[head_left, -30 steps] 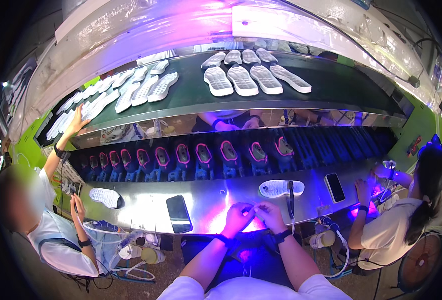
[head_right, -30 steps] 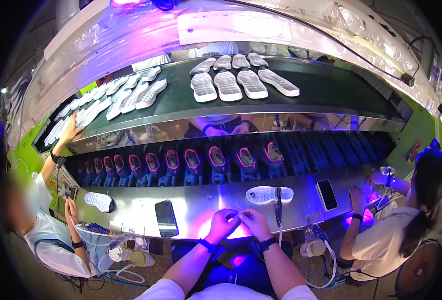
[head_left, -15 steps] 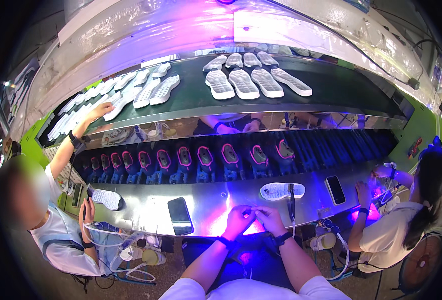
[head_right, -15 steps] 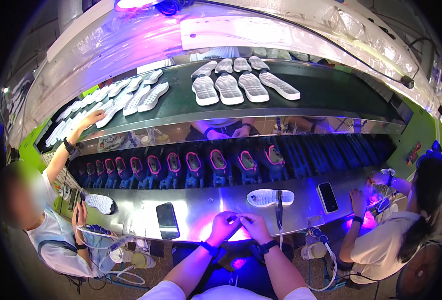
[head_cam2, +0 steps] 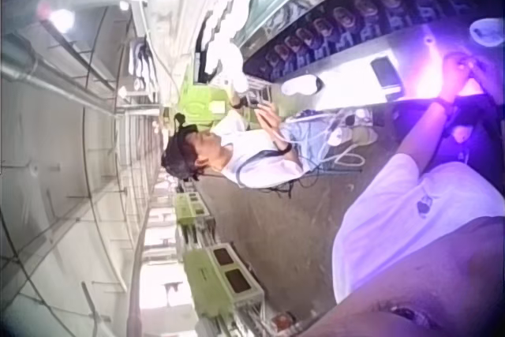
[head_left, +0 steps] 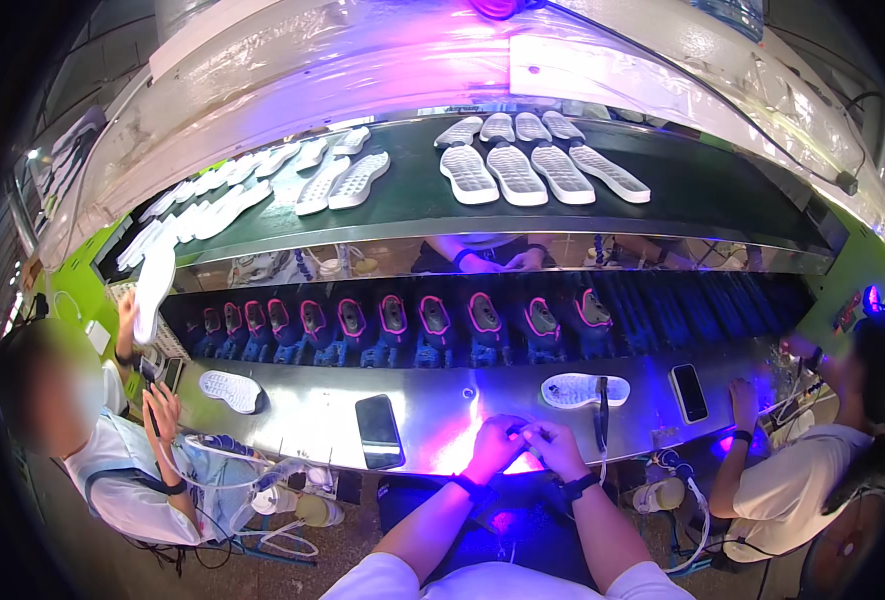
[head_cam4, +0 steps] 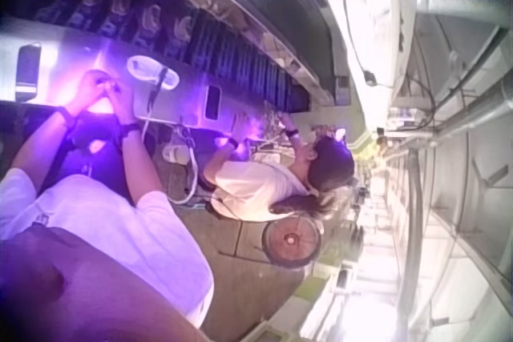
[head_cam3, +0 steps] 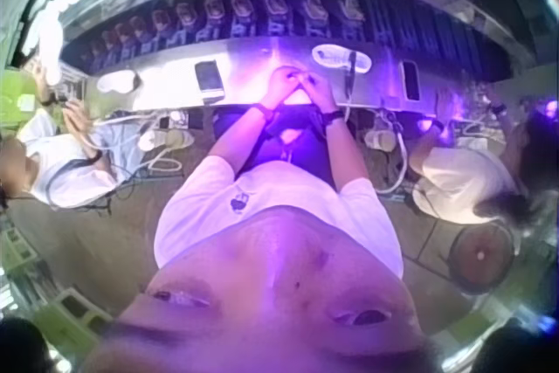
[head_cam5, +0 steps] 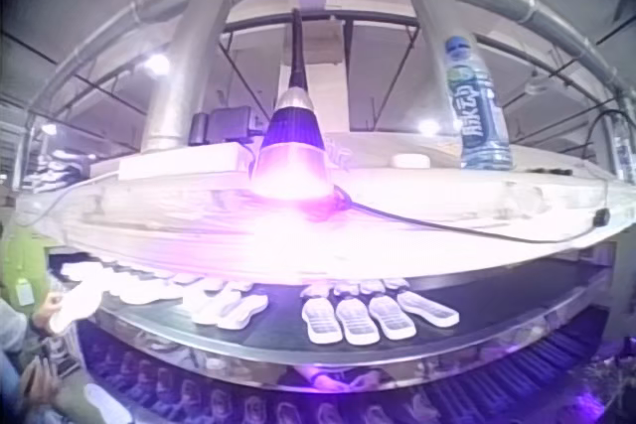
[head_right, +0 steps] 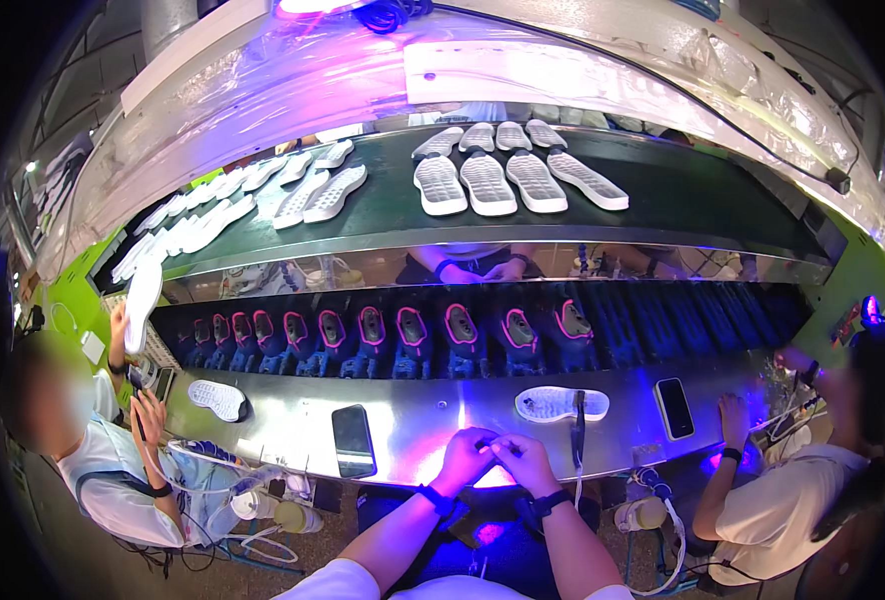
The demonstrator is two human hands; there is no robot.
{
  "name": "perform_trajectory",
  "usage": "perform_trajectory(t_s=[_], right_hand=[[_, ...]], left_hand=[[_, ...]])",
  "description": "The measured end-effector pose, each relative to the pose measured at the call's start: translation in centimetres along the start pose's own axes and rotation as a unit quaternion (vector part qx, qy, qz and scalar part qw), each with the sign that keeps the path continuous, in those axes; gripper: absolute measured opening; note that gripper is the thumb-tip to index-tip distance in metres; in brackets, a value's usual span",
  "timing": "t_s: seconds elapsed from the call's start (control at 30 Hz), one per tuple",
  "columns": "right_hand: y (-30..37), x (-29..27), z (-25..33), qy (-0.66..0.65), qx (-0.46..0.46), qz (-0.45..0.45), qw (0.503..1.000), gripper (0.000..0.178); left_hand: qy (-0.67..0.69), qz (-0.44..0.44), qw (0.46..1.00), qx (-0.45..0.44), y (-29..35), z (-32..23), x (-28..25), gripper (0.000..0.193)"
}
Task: The worker is using a specialized tool to apply adhesive or a similar substance to the edges and soles of shoe uppers before placing them on a conveyor belt.
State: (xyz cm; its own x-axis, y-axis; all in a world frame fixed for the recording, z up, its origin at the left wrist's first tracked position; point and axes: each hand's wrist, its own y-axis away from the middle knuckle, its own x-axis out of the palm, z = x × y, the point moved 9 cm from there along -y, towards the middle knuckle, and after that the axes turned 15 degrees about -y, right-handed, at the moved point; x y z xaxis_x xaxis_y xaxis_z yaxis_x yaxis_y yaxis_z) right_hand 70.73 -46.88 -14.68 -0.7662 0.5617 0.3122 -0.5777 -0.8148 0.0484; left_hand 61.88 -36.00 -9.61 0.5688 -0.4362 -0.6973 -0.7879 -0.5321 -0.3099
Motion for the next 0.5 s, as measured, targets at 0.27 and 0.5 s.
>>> perform_trajectory(t_s=[0.27,0.5], right_hand=[[0.2,0.5,0.4,0.108,-0.074,0.023,0.991,0.016],[1.0,1.9,2.3,0.136,-0.168,0.060,0.975,0.016]], left_hand=[[0.023,0.020,0.998,-0.045,0.1,-1.1,-0.7,0.041],[0.012,0.049,0.999,-0.001,0.4,0.5,0.7,0.043]])
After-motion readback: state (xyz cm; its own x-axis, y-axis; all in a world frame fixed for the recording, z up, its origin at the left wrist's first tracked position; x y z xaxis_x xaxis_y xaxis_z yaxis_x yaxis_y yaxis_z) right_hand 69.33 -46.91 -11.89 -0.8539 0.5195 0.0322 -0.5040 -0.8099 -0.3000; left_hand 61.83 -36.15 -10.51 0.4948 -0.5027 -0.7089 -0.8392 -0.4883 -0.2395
